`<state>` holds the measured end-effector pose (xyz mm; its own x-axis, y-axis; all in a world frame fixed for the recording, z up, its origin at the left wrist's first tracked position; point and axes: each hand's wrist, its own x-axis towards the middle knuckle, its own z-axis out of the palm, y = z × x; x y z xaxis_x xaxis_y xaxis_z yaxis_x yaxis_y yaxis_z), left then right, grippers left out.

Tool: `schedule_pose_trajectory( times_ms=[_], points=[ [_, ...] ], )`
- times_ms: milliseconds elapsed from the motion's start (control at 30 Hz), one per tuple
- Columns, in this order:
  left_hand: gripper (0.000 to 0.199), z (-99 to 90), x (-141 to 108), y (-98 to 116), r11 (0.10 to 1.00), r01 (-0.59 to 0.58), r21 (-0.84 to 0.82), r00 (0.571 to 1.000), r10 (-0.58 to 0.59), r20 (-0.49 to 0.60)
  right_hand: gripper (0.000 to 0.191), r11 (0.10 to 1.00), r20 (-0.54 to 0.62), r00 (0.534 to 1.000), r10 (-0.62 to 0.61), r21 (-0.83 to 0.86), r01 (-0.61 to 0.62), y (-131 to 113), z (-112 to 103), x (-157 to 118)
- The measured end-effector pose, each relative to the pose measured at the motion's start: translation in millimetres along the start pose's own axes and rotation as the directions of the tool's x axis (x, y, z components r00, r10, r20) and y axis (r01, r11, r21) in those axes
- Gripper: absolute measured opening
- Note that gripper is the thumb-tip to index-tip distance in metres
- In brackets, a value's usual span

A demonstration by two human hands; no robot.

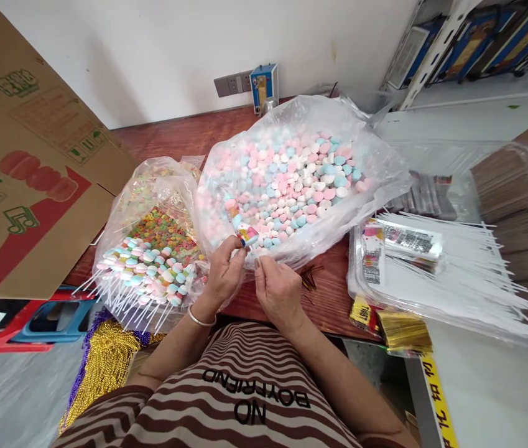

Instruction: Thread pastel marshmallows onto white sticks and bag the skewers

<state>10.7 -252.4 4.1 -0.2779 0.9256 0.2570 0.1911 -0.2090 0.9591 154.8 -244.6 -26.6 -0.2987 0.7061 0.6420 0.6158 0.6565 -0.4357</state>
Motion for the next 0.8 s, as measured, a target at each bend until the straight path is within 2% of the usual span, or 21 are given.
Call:
schedule_pose_trajectory(
  times_ms=[33,67,133,200,267,333,433,500,567,667,800],
  points=[
    [0.011,0.4,1,4,0.975,0.098,-0.2,0.995,-0.101,-0.003,0.029,1.0,0.007,1.0,-0.007,0.017,0.006,1,-1,-1],
    [0.019,0.4,4,8,0.899,0.189,-0.395,0.98,-0.198,0.018,0.029,0.999,0.018,1.0,-0.025,0.032,0.024,1,-2,-2],
    [0.033,-1.0,14,16,0.671,0.287,-0.683,0.937,-0.344,0.055,0.029,0.994,0.042,0.994,-0.102,0.046,0.1,1,-2,-3],
    [0.033,-3.2,25,21,0.496,0.285,-0.821,0.905,-0.42,0.06,0.032,0.982,0.065,0.98,-0.186,0.036,0.184,-1,0,-4],
    [0.025,-3.3,34,23,0.4,0.261,-0.878,0.894,-0.444,0.063,0.035,0.973,0.077,0.971,-0.228,0.036,0.226,-6,2,-5],
    [0.02,0.9,35,22,0.34,0.279,-0.898,0.887,-0.45,0.105,0.036,0.977,0.076,0.975,-0.208,0.064,0.203,-11,4,-5],
    [0.019,13.1,25,18,0.338,0.331,-0.881,0.88,-0.447,0.16,0.03,0.974,0.118,0.991,-0.055,0.226,0.028,-16,6,-2],
    [0.021,19.1,17,15,0.402,0.353,-0.845,0.89,-0.423,0.17,0.027,0.925,0.183,0.981,0.062,0.359,-0.126,-16,5,-1],
    [0.028,19.2,13,15,0.46,0.365,-0.809,0.896,-0.408,0.172,0.026,0.889,0.218,0.968,0.122,0.409,-0.205,-13,3,-1],
    [0.032,10.2,20,18,0.445,0.331,-0.832,0.894,-0.431,0.125,0.028,0.94,0.208,0.975,0.076,0.311,-0.14,-9,0,-4],
    [0.018,6.6,30,20,0.406,0.245,-0.88,0.903,-0.426,0.055,0.032,0.99,0.16,0.986,-0.046,0.142,0.023,-11,3,-7]
  ],
)
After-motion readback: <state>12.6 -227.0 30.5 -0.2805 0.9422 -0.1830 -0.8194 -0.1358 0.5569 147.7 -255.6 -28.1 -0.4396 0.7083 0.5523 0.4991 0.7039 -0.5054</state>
